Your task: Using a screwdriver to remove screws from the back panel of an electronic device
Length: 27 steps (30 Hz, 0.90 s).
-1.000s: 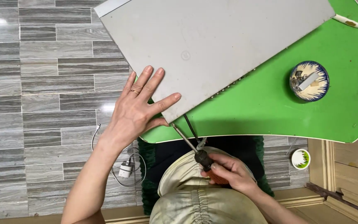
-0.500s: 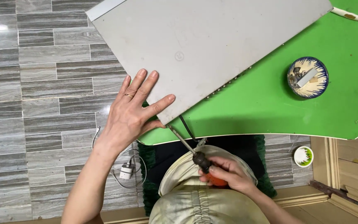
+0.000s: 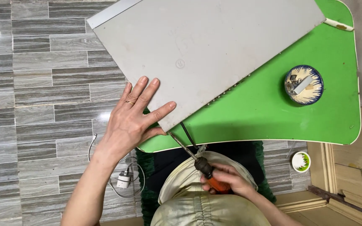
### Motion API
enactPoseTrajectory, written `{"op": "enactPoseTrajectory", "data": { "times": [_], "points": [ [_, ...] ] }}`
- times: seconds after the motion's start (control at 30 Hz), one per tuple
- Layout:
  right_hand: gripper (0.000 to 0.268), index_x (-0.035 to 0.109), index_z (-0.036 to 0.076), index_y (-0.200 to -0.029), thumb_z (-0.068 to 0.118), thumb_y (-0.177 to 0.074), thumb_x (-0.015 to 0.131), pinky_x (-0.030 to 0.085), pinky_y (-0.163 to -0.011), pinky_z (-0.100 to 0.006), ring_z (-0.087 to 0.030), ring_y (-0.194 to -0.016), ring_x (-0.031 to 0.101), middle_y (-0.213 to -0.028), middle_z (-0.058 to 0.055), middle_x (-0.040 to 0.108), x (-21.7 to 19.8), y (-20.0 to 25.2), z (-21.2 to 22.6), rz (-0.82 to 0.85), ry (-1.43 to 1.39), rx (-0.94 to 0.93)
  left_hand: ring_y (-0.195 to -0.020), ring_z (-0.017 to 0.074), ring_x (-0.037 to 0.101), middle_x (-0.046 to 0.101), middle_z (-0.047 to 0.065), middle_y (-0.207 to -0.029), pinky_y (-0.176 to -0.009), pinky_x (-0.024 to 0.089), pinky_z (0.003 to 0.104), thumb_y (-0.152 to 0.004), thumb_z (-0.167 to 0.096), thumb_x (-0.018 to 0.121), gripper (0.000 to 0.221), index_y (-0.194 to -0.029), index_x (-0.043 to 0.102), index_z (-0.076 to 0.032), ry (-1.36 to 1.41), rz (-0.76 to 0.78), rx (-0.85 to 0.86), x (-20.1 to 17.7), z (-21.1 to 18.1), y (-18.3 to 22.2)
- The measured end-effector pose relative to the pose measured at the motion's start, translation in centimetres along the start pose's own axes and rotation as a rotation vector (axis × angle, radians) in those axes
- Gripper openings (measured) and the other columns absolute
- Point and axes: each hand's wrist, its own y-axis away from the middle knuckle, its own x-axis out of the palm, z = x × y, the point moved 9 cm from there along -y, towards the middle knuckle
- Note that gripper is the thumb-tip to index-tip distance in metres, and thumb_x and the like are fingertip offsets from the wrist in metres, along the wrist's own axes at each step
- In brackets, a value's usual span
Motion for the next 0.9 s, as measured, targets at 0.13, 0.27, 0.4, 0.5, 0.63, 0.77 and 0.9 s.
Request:
{"op": "enactPoseTrajectory", "data": {
  "times": [0.13, 0.27, 0.4, 0.5, 0.63, 0.77, 0.9],
  "points": [
    [0.038, 0.065, -0.013, -0.125, 0.012, -0.102, 0.047, 0.062, -0.075, -0.046, -0.040, -0.086, 0.076, -0.108, -0.033, 0.078, 0.5, 0.5, 1.3, -0.177, 0.110, 0.012, -0.155, 0.0419, 0.032, 0.033, 0.018, -0.166, -0.120, 0.040, 0.065, -0.081, -0.061, 0.081, 0.083, -0.153, 0.049, -0.036, -0.017, -0.010, 0.009, 0.1, 0.0, 0.2],
    [0.047, 0.060, 0.003, -0.133, 0.022, -0.090, 0.059, 0.049, -0.057, -0.029, -0.019, -0.062, 0.065, -0.089, -0.013, 0.069, 3.0, 1.2, 4.8, -0.215, 0.555, -0.114, -0.155, 0.0446, 0.030, 0.031, 0.020, -0.166, -0.118, 0.039, 0.068, -0.078, -0.054, 0.089, 0.086, -0.151, 0.050, -0.032, 0.028, -0.002, -0.003, -0.1, -0.3, 0.0],
    [0.044, 0.054, 0.001, -0.129, 0.017, -0.090, 0.068, 0.046, -0.064, -0.032, -0.022, -0.066, 0.065, -0.074, -0.016, 0.064, 2.0, 0.3, 2.8, 0.045, 0.355, -0.133, -0.156, 0.0458, 0.029, 0.028, 0.021, -0.168, -0.122, 0.037, 0.067, -0.079, -0.046, 0.092, 0.092, -0.156, 0.043, -0.030, 0.071, -0.005, -0.020, -0.3, -0.6, 0.2],
    [0.059, 0.052, 0.001, -0.143, 0.019, -0.089, 0.065, 0.063, -0.066, -0.039, -0.040, -0.089, 0.078, -0.116, -0.028, 0.074, -1.7, 0.3, 0.4, -0.166, 0.128, 0.058, -0.155, 0.0451, 0.030, 0.030, 0.021, -0.166, -0.118, 0.041, 0.066, -0.079, -0.045, 0.091, 0.086, -0.152, 0.049, -0.029, 0.064, -0.019, -0.017, -0.3, -0.5, 0.2],
    [0.049, 0.063, -0.002, -0.137, 0.025, -0.096, 0.058, 0.059, -0.065, -0.031, -0.029, -0.087, 0.079, -0.116, -0.022, 0.079, 1.1, 0.8, 2.5, -0.204, 0.322, -0.003, -0.155, 0.0455, 0.029, 0.030, 0.021, -0.166, -0.118, 0.040, 0.069, -0.076, -0.044, 0.094, 0.089, -0.152, 0.049, -0.029, 0.075, -0.027, -0.023, -0.1, -0.4, 0.4],
    [0.030, 0.066, 0.002, -0.119, 0.020, -0.098, 0.055, 0.050, -0.052, -0.032, -0.018, -0.060, 0.062, -0.079, -0.014, 0.073, 3.3, 1.0, 5.7, -0.302, 0.637, -0.139, -0.155, 0.0454, 0.029, 0.030, 0.021, -0.166, -0.118, 0.041, 0.068, -0.078, -0.046, 0.093, 0.088, -0.152, 0.049, -0.028, 0.083, -0.035, -0.012, -0.1, -0.3, 0.4],
    [0.060, 0.033, -0.004, -0.151, 0.026, -0.103, 0.054, 0.029, -0.050, -0.023, -0.013, -0.059, 0.040, -0.099, -0.018, 0.055, 3.1, -0.5, 0.4, 0.372, 0.027, 0.021, -0.155, 0.0446, 0.030, 0.033, 0.020, -0.165, -0.121, 0.040, 0.064, -0.081, -0.044, 0.092, 0.084, -0.152, 0.050, -0.027, 0.108, -0.056, 0.004, 0.0, -0.4, 0.7]
  ]
}}
